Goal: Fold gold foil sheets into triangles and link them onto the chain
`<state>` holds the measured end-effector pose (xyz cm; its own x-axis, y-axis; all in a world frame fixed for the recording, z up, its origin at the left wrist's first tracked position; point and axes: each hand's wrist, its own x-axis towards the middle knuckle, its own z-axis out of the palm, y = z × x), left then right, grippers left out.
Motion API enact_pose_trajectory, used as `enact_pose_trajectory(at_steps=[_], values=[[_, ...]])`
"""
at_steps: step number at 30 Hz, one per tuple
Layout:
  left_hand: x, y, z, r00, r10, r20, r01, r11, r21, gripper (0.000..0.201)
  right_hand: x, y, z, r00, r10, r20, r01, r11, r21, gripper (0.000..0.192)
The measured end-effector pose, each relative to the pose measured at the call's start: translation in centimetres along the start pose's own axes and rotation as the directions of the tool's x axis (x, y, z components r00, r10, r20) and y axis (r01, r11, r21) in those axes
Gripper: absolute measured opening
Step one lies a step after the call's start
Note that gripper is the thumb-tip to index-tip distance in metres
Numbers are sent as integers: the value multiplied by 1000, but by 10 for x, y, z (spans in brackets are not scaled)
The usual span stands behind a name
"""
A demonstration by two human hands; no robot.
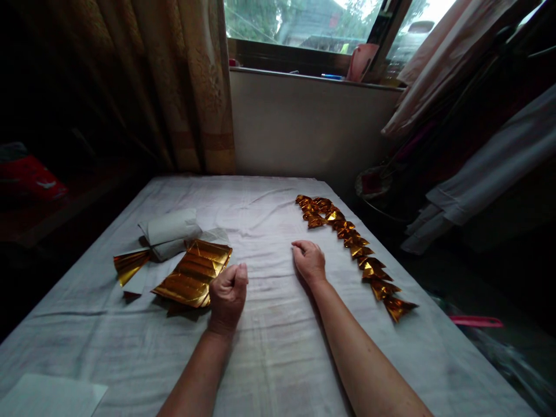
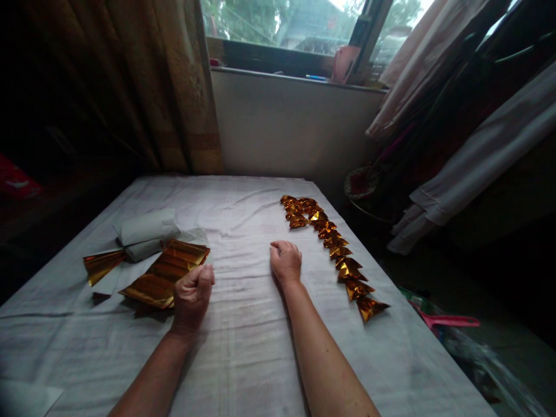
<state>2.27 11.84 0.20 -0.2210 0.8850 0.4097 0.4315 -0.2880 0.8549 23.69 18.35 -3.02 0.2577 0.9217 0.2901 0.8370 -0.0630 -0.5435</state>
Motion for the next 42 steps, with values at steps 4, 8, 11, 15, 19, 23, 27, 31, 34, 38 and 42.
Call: enact_pose_trajectory(at_steps=[4, 8, 11, 15, 19, 23, 27, 31, 34, 38, 42], values=[[19, 16, -25, 955, -120, -270, 62, 975, -215, 44, -26, -38, 12, 983, -168, 74, 160, 982, 97, 21], [40, 43, -48, 826, -318, -466, 18, 841, -541, 37, -54, -82, 27, 839, -520, 160, 472, 842, 263, 41], [46, 65, -62, 782, -361, -508, -22, 798, -602, 35, -74, -110, 35, 693, -689, 213, 628, 722, 290, 73], [47, 80, -72, 752, -414, -513, -6, 773, -634, 37, -95, -136, 42, 599, -777, 193, 738, 629, 244, 64], [46, 83, -75, 754, -403, -520, -20, 776, -630, 37, -104, -147, 48, 563, -795, 225, 780, 601, 175, 12], [45, 85, -77, 768, -386, -510, -31, 774, -633, 37, -105, -146, 55, 582, -782, 223, 763, 620, 182, 8], [44, 89, -80, 767, -393, -507, -29, 768, -640, 35, -106, -144, 56, 600, -772, 209, 747, 635, 198, 14], [44, 89, -81, 767, -377, -520, -34, 785, -619, 34, -109, -144, 44, 579, -791, 201, 752, 612, 244, 13], [44, 88, -80, 778, -356, -517, -51, 785, -617, 34, -111, -143, 32, 570, -801, 180, 746, 597, 296, 16], [42, 90, -79, 789, -337, -514, -77, 776, -626, 34, -113, -133, 22, 604, -793, 81, 720, 587, 369, 22], [40, 95, -78, 805, -314, -503, -81, 783, -617, 34, -107, -119, 10, 731, -681, -24, 616, 645, 451, 27]])
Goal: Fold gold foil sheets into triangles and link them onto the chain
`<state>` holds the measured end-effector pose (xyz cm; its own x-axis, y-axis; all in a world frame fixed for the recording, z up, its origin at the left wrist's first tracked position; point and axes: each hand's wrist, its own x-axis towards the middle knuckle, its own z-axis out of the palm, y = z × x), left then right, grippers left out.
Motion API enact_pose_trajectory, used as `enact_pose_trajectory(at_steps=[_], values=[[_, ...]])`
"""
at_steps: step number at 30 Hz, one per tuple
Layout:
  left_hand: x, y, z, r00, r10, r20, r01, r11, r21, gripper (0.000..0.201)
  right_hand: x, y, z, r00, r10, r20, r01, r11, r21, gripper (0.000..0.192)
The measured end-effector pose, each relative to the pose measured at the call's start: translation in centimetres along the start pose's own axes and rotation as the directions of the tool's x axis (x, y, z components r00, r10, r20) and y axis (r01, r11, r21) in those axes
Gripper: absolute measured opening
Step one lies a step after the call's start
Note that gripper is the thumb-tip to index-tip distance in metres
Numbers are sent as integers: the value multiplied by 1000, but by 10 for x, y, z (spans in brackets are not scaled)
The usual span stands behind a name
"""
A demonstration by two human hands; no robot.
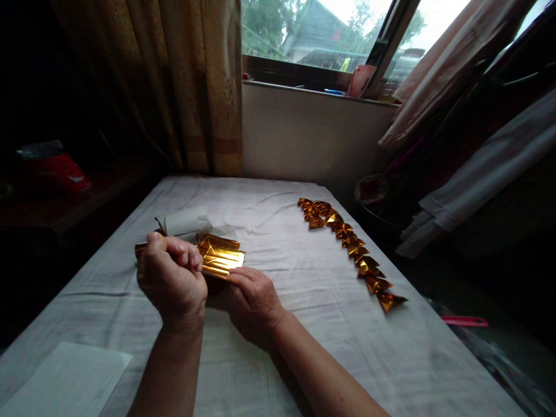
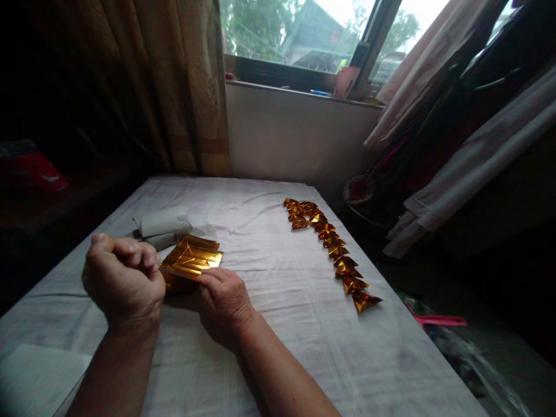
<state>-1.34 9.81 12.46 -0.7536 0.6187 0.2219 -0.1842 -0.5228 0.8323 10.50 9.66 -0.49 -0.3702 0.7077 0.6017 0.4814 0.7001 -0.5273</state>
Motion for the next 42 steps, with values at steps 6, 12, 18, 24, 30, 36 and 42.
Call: enact_pose_trajectory(at_steps=[6, 12, 18, 24, 30, 36, 42], values=[[-6, 0, 4, 998, 34, 54, -34, 999, 4, 34, 4, 5, -57, 908, 324, -265, -267, 936, 230, 23], [-10, -16, 2, 980, 15, 196, -25, 999, 48, 35, 5, 23, -105, 809, 587, -29, -484, 693, 534, 31], [-13, -41, -8, 914, -56, 401, -41, 973, 229, 39, -6, 63, -93, 804, 594, 22, -572, 762, 303, 32], [-24, -80, -13, 580, -208, 787, -438, 735, 517, 29, -17, 83, -80, 779, 626, -35, -627, 779, -6, 30], [-44, -115, -32, 188, -342, 921, -708, 603, 368, 24, -30, 88, -90, 718, 696, -4, -696, 718, 0, 45], [-53, -114, -49, 81, -475, 876, -841, 439, 316, 41, -65, 74, -103, 785, 593, 179, -614, 782, 103, 44], [-60, -108, -56, 112, -515, 850, -864, 372, 339, 50, -85, 61, -109, 913, 354, 204, -352, 935, -47, 45]])
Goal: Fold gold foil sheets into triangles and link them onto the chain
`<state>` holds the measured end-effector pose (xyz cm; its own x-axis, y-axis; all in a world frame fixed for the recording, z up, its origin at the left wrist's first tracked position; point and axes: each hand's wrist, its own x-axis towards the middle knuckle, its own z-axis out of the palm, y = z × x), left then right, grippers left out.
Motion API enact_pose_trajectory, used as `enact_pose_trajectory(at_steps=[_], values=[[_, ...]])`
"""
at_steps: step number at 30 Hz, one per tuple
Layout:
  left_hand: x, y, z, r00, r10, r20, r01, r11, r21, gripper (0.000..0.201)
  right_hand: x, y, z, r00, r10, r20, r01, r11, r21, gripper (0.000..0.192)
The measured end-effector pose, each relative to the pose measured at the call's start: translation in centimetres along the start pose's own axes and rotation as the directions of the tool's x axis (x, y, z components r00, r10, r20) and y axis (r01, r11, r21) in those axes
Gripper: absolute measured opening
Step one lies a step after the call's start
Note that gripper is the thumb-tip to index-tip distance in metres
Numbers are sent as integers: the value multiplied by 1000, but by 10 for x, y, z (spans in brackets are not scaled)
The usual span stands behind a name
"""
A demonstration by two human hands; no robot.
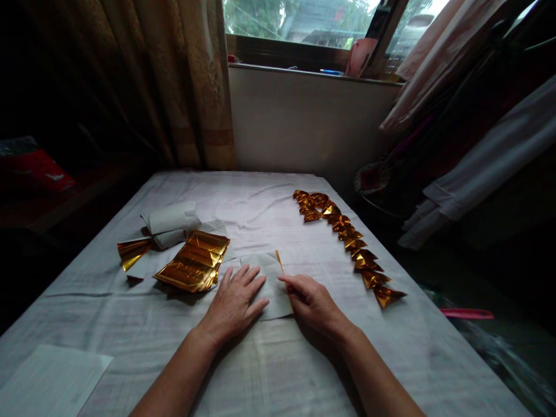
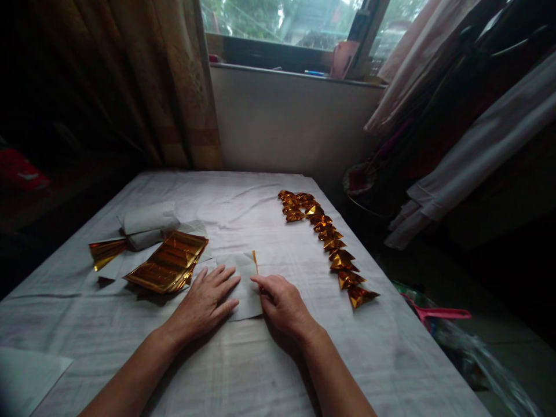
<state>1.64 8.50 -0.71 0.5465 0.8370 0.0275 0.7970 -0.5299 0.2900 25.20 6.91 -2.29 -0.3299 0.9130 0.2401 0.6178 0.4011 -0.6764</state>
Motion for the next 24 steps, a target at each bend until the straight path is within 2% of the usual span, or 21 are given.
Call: enact_pose_trajectory(at_steps=[3, 7, 11, 14, 16, 18, 20, 24], values=[[-9, 0, 3, 999, 28, -15, -28, 1000, -11, 58, -2, -6, -5, 997, -70, 27, 73, 986, -150, 32], [-24, -2, 2, 997, 73, 6, -73, 995, -61, 68, -4, -17, -12, 995, -76, 65, 93, 949, -301, 19], [-32, -9, 0, 994, 109, -17, -111, 980, -168, 73, 4, -22, -17, 993, -90, 77, 106, 964, -242, 16], [-30, -14, 3, 991, 13, -131, -48, 961, -273, 70, 17, -20, -17, 989, -110, 100, 125, 979, -164, 20], [-27, -16, 7, 968, -118, -221, 31, 933, -359, 66, 26, -18, -15, 994, -27, 108, 46, 983, -180, 20], [-23, -17, 13, 925, -220, -309, 69, 899, -432, 65, 33, -17, -9, 994, 71, 84, -51, 975, -218, 18], [-21, -18, 18, 890, -232, -394, 43, 901, -433, 63, 36, -17, -1, 991, 130, 29, -119, 962, -245, 17], [-19, -19, 22, 840, -129, -526, -17, 965, -263, 55, 33, -20, 18, 980, 145, -135, -181, 931, -317, 19]])
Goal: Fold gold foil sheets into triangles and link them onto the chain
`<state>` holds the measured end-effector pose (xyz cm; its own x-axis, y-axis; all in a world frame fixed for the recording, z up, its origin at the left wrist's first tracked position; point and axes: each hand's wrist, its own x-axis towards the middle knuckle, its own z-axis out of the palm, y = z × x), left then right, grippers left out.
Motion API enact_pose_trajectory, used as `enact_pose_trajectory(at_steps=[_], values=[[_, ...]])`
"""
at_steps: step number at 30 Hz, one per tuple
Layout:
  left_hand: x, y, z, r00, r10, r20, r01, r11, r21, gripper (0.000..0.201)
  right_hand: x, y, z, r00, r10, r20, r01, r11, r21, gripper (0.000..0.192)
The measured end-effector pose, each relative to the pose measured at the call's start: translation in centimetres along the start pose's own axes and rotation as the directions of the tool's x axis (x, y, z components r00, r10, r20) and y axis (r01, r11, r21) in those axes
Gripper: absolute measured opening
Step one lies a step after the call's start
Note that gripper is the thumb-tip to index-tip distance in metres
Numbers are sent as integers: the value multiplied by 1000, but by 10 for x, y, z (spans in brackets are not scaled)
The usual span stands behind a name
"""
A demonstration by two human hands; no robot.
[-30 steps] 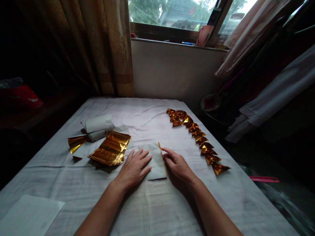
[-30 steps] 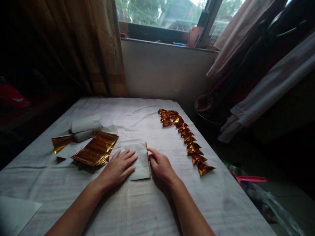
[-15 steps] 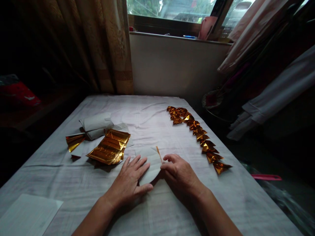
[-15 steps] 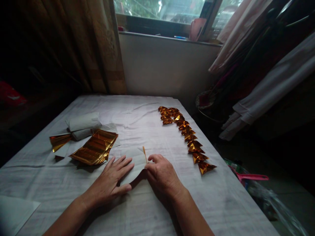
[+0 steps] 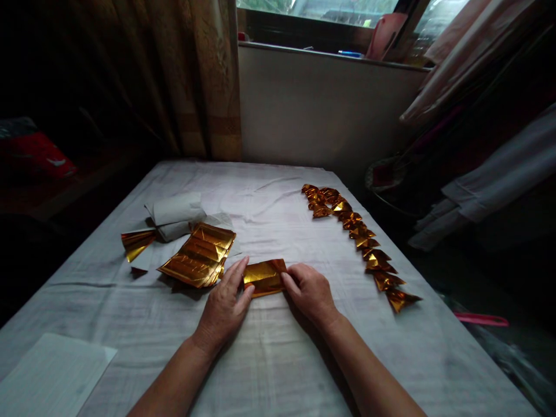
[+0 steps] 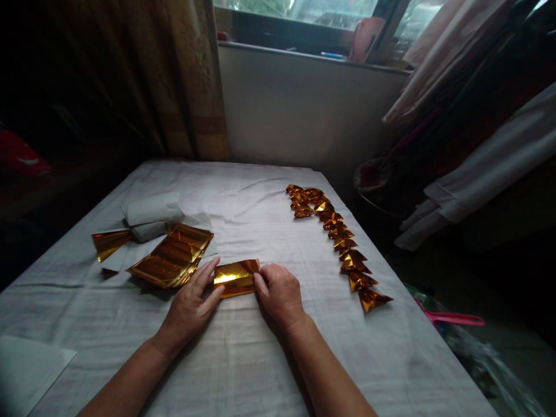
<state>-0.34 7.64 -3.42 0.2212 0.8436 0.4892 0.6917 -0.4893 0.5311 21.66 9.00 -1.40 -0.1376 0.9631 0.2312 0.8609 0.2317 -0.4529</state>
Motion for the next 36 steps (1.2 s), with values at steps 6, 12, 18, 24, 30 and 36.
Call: enact_pose_trajectory(at_steps=[6, 12, 18, 24, 30, 36], values=[[-2, 21, -2, 976, 170, 138, -197, 957, 214, 35, -5, -3, 12, 994, -17, -104, 10, 997, -72, 20], [-6, 35, 4, 906, 188, 378, -283, 935, 214, 58, -4, -3, 12, 991, -32, -128, 19, 994, -103, 20], [-6, 32, 4, 879, 157, 450, -275, 938, 212, 65, -5, -2, 13, 990, -25, -139, 17, 998, -62, 15], [-7, 32, 4, 870, 135, 474, -261, 942, 212, 65, -5, -1, 14, 991, -20, -133, 16, 999, -34, 15], [-7, 31, 5, 859, 117, 499, -258, 940, 223, 66, -5, 0, 15, 988, 13, -151, -18, 999, -35, 27], [-8, 33, 6, 865, 112, 488, -256, 937, 239, 65, -8, -2, 13, 992, -28, -122, 21, 998, -57, 31]])
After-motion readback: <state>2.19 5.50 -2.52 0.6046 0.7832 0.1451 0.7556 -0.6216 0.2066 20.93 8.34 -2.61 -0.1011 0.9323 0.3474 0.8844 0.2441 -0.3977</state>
